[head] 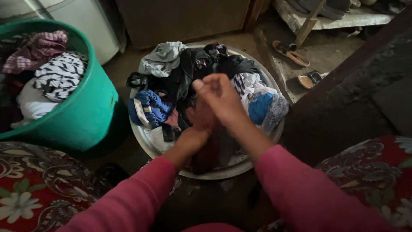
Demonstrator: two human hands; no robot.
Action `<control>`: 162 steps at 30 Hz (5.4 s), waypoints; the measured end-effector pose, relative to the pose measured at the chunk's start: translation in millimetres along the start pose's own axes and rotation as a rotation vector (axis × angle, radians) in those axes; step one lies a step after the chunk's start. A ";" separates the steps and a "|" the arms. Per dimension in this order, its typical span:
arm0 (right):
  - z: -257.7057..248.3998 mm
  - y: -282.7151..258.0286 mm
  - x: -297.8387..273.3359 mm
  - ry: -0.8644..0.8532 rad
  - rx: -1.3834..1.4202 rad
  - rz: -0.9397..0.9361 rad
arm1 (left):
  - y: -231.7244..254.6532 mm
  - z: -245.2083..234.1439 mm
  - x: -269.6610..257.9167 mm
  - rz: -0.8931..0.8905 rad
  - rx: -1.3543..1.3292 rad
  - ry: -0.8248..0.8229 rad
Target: The person hand-washes multiple garments in a metal basin filled with soapy water. They scrub, rinse, and wring out each item by hand, then place the cleaned clothes into a green bucket beside the basin.
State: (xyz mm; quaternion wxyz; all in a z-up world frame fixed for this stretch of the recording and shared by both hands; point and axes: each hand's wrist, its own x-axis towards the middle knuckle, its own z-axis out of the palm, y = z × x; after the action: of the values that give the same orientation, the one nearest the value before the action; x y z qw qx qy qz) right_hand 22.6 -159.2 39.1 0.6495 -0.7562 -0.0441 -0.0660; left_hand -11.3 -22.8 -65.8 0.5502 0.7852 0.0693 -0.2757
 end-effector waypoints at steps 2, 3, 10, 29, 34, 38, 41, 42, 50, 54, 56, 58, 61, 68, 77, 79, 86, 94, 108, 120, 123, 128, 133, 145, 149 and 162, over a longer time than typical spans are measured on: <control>-10.2 12.3 3.8 0.040 0.050 0.049 | -2.9 -7.3 2.1 -0.019 -0.084 0.039; -19.6 23.2 5.8 0.068 0.055 0.094 | -1.7 -9.6 1.8 -0.025 -0.131 0.061; -65.4 140.1 -22.8 -0.305 -0.645 0.556 | 32.5 -27.9 -25.1 -0.292 -0.692 0.037; -26.7 204.3 -75.2 -0.360 -0.306 0.748 | 29.7 -40.9 -49.9 -0.177 -0.754 0.141; -25.7 228.3 -78.4 -0.395 -0.354 0.604 | 6.8 -37.3 -42.4 -0.181 -0.663 0.138; -25.5 223.6 -76.8 -0.296 -0.232 0.661 | -21.9 -34.3 -37.1 0.020 -0.530 0.129; -25.7 208.3 -73.1 -0.069 0.012 0.856 | -38.2 -34.4 -27.2 -0.220 -0.412 0.151; -25.1 203.2 -72.0 0.019 0.086 0.938 | -43.6 -33.6 -25.0 -0.368 -0.375 0.161; -18.0 179.5 -65.8 0.091 0.052 0.705 | -64.9 -17.8 -4.9 0.004 0.058 0.210; -24.3 152.6 -65.8 0.376 -0.525 0.573 | -80.2 -13.5 14.7 0.136 -0.080 0.223; -19.2 136.9 -66.9 0.307 -0.706 0.452 | -90.2 -9.7 24.1 0.259 -0.148 0.197; -10.1 127.2 -67.2 0.080 -0.851 0.443 | -97.2 0.8 33.9 0.424 -0.295 0.088; 0.2 125.1 -64.5 -0.410 -0.948 0.579 | -101.2 19.9 43.4 0.333 -0.341 -0.107; 6.7 144.9 -55.8 -0.701 -1.089 0.569 | -115.5 37.0 56.5 -0.231 0.002 -0.132; 2.8 189.8 -57.3 -0.698 -1.082 0.293 | -147.3 58.8 75.5 -0.367 -0.412 -0.082; 2.5 203.5 -62.6 -0.787 -1.036 0.292 | -154.2 60.3 75.5 -0.202 -0.467 -0.033; -6.8 288.6 -85.3 -0.853 -1.037 0.356 | -178.2 64.8 96.2 -0.304 0.164 -0.138; -16.8 351.9 -97.0 -1.134 -0.985 0.526 | -214.2 78.7 111.1 -0.047 0.179 -0.114; -26.8 179.0 -76.1 -0.417 -0.600 0.035 | -103.3 25.9 73.7 0.251 0.012 0.041; -38.3 218.7 -81.1 -0.088 -0.210 0.616 | 116.5 -63.1 -56.4 0.153 -1.105 -0.168; -32.9 197.8 -77.3 0.059 0.276 0.687 | 107.5 -77.0 -54.4 0.158 -1.180 -0.100; -1.2 85.6 -59.3 0.158 0.573 0.553 | 70.5 -65.6 -33.5 0.038 -1.070 -0.078; 28.4 -32.9 -59.8 0.028 0.353 0.372 | 27.5 -46.3 -2.4 -0.150 -1.052 -0.087; 62.9 -31.9 -64.1 0.070 -0.134 -0.078 | -38.1 18.4 51.0 0.527 -1.873 -0.581; 62.8 9.3 -54.9 0.174 -0.229 0.019 | -19.7 12.7 38.1 0.089 -1.150 0.041; -32.4 139.3 -33.6 0.377 -1.044 -0.030 | 12.1 13.8 23.1 0.083 -0.864 -0.026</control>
State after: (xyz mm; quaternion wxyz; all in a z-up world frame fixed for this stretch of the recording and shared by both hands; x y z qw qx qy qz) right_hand 9.3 -211.8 -97.4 0.1840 -0.9521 0.1008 -0.2225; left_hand 8.2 -44.4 -70.9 0.8399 0.4812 0.1399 -0.2086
